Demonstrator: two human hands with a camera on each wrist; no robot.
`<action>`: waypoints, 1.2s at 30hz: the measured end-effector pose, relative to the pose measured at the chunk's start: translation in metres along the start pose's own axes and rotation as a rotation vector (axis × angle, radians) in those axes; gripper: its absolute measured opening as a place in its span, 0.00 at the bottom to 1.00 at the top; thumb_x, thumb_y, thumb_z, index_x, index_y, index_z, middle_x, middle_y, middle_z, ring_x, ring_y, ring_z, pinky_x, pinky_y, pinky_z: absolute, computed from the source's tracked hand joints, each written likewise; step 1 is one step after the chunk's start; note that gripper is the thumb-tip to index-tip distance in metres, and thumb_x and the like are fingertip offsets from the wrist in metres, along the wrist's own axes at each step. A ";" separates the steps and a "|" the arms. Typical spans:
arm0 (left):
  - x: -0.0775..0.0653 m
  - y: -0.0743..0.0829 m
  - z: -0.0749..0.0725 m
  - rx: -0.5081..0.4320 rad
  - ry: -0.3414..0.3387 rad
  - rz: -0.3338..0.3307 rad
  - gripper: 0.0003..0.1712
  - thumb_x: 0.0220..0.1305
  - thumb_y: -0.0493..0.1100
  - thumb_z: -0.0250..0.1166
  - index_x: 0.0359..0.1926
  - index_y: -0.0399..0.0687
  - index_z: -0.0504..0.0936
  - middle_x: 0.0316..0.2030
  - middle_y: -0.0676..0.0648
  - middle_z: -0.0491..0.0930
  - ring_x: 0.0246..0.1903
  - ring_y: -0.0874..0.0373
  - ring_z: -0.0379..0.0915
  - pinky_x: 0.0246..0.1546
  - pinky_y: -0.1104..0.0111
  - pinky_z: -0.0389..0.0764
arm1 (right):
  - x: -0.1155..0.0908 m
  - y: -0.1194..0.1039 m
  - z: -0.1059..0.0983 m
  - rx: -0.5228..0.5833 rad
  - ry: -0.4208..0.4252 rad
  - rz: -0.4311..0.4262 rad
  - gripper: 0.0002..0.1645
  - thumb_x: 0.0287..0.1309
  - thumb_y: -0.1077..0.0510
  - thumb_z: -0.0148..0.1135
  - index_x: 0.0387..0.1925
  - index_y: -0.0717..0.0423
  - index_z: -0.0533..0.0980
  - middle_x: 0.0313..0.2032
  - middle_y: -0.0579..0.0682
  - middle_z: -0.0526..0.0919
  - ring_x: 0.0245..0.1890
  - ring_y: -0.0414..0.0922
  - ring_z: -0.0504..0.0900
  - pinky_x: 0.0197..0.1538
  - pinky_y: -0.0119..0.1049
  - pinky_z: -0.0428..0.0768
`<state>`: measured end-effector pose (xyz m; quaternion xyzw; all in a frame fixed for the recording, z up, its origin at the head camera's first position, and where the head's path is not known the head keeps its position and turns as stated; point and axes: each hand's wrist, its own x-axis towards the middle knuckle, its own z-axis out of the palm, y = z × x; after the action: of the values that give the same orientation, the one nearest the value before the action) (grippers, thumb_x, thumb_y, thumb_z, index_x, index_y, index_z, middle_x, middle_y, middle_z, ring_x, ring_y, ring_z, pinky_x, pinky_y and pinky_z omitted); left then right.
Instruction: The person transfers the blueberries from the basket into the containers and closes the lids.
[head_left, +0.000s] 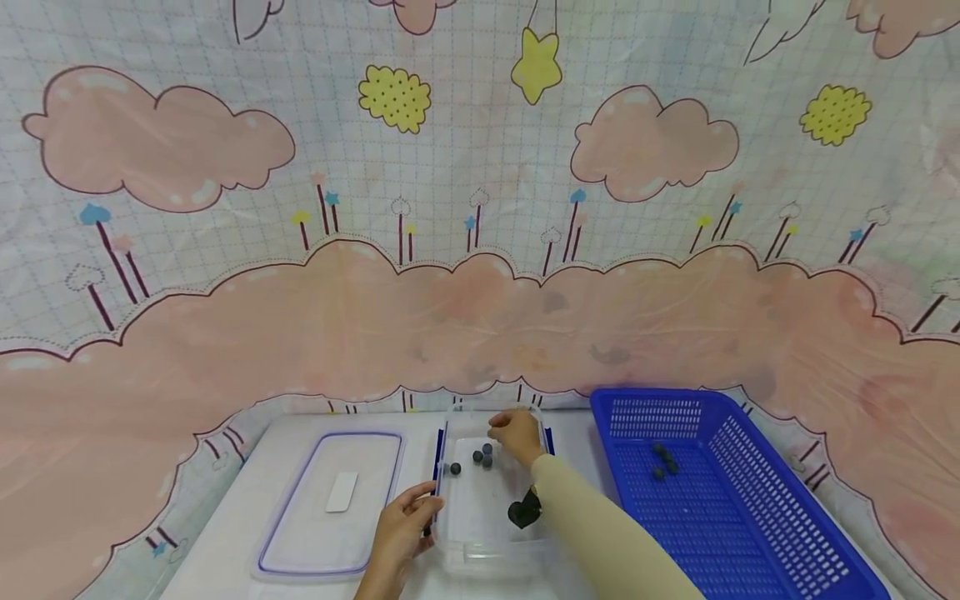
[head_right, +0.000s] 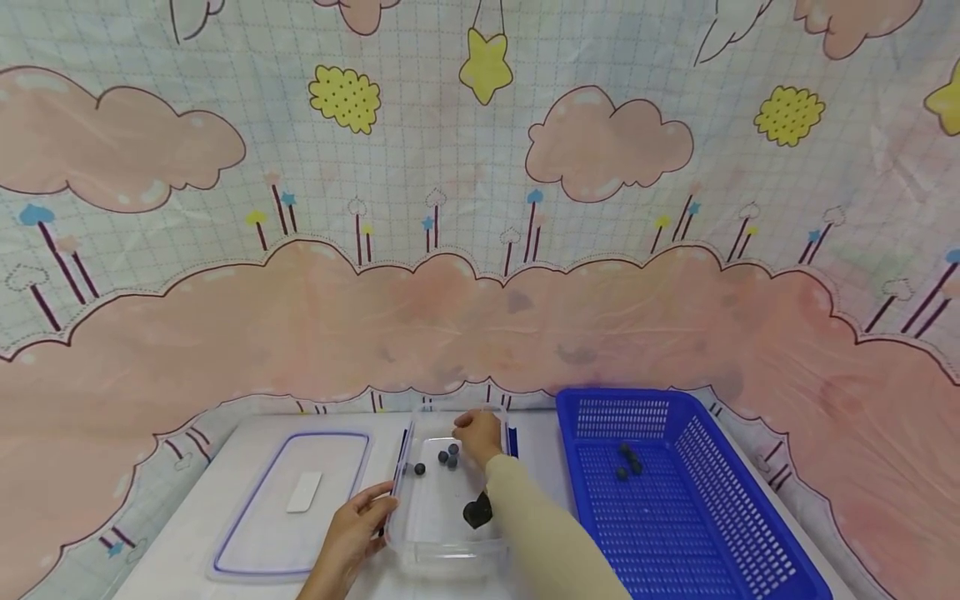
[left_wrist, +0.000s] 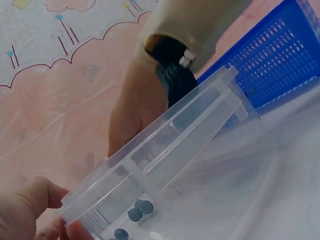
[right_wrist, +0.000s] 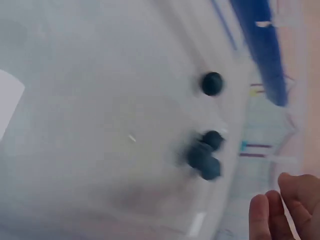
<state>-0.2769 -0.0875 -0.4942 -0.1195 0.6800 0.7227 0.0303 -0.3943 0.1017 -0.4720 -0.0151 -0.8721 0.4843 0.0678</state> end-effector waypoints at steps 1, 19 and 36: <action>0.000 0.000 0.000 0.001 0.002 -0.003 0.25 0.60 0.38 0.67 0.59 0.37 0.78 0.33 0.55 0.78 0.32 0.59 0.68 0.26 0.70 0.75 | 0.002 -0.003 -0.006 0.002 0.001 -0.039 0.08 0.56 0.66 0.67 0.39 0.66 0.83 0.35 0.56 0.85 0.34 0.47 0.82 0.38 0.38 0.82; 0.001 -0.001 -0.004 0.021 -0.001 0.000 0.25 0.61 0.39 0.67 0.59 0.38 0.77 0.31 0.56 0.78 0.32 0.59 0.67 0.27 0.70 0.76 | 0.011 0.049 -0.205 -0.102 0.251 -0.020 0.21 0.65 0.58 0.60 0.52 0.70 0.77 0.49 0.68 0.81 0.46 0.60 0.82 0.51 0.50 0.80; 0.002 -0.002 0.000 0.012 -0.002 0.005 0.25 0.60 0.38 0.67 0.58 0.37 0.78 0.29 0.56 0.77 0.30 0.60 0.67 0.25 0.71 0.75 | -0.025 0.127 -0.231 -0.026 0.334 0.252 0.28 0.67 0.54 0.58 0.59 0.73 0.72 0.60 0.72 0.72 0.59 0.67 0.70 0.61 0.61 0.69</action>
<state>-0.2780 -0.0877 -0.4970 -0.1167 0.6845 0.7190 0.0300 -0.3439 0.3615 -0.4613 -0.2051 -0.8463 0.4683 0.1500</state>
